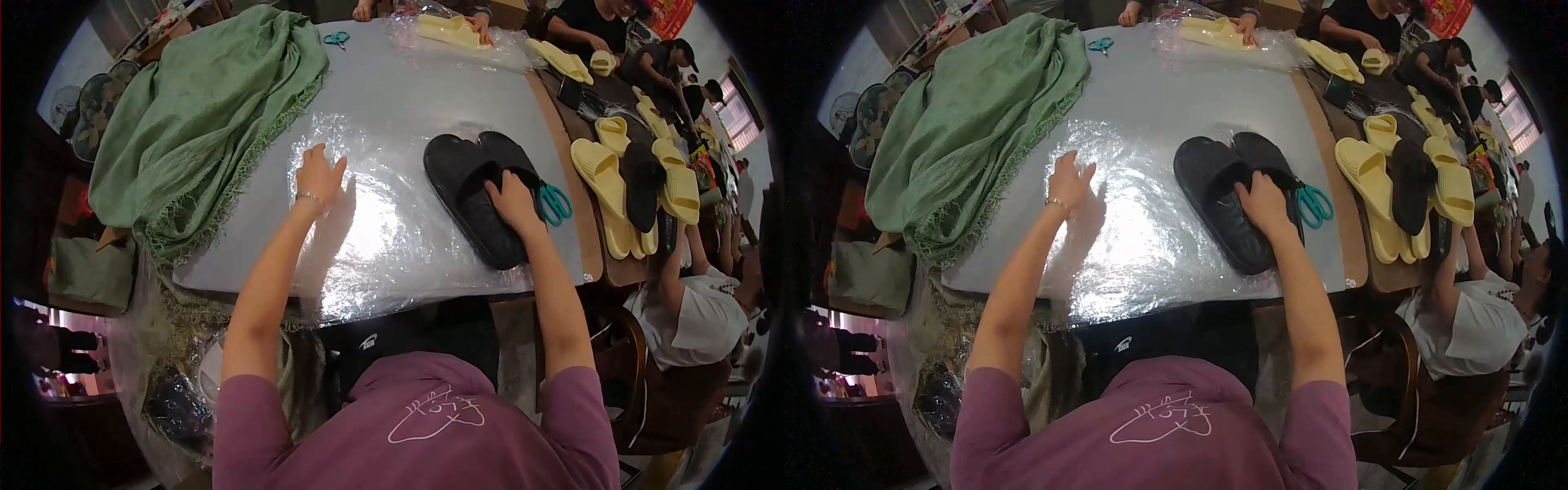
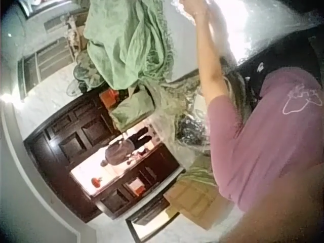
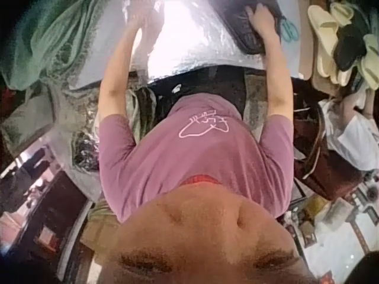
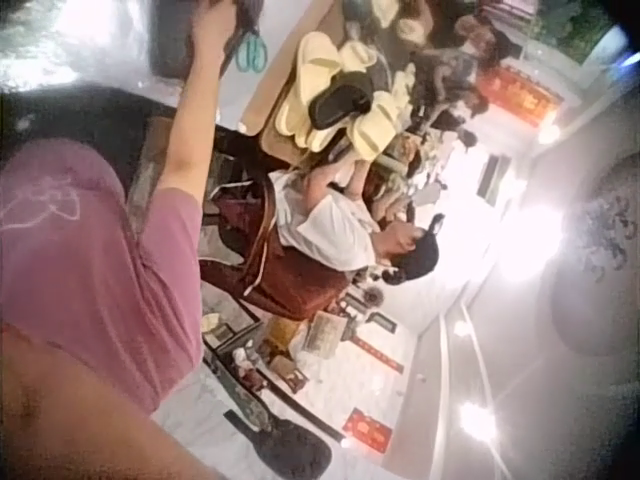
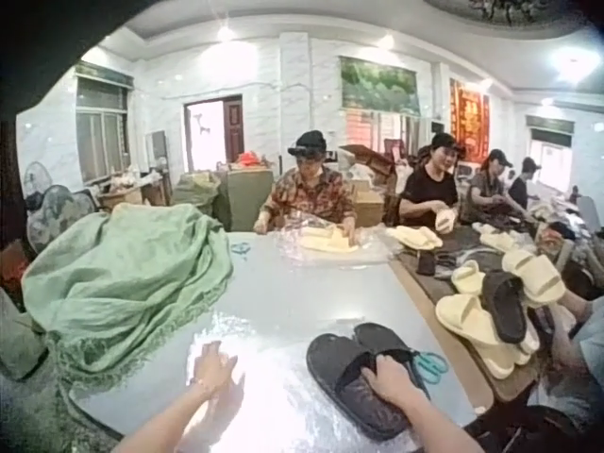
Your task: Inspecting slippers by removing them from plastic bags and using scissors to trim loose threads.
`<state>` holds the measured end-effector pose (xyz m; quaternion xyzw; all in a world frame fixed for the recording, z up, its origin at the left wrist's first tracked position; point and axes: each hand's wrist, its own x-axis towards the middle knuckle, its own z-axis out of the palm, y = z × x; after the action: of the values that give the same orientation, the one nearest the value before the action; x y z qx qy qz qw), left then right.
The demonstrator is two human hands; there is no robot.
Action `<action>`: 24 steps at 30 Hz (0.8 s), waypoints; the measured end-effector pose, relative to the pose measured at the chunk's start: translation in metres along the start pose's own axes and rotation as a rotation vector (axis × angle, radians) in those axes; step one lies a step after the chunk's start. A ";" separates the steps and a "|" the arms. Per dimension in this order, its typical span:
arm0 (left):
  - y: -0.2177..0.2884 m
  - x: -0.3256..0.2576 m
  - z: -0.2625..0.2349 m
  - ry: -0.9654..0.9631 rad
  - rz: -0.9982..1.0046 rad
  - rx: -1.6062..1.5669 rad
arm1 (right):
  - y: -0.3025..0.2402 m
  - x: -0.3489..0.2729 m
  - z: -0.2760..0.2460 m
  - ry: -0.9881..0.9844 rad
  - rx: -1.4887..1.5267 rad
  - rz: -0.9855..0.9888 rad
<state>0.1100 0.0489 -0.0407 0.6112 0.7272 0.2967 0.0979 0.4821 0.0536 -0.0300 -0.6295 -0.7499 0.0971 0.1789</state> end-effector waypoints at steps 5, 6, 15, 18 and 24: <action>-0.005 0.057 0.019 -0.167 -0.384 -0.544 | 0.003 -0.008 0.008 0.105 0.063 -0.040; 0.004 0.058 0.022 -0.118 -0.273 -0.550 | 0.011 -0.010 0.010 0.133 0.046 -0.038; -0.005 0.005 -0.029 0.306 0.293 0.166 | -0.114 -0.038 -0.057 0.163 0.136 -0.049; 0.003 -0.034 -0.035 0.047 0.132 -0.397 | -0.139 -0.049 -0.028 0.076 0.210 -0.065; -0.013 -0.079 -0.011 -0.138 0.076 -0.240 | -0.123 -0.051 -0.004 -0.181 0.410 -0.200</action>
<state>0.1125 -0.0299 -0.0563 0.6411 0.6545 0.3420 0.2088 0.3793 -0.0194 0.0115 -0.4912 -0.7861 0.2852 0.2439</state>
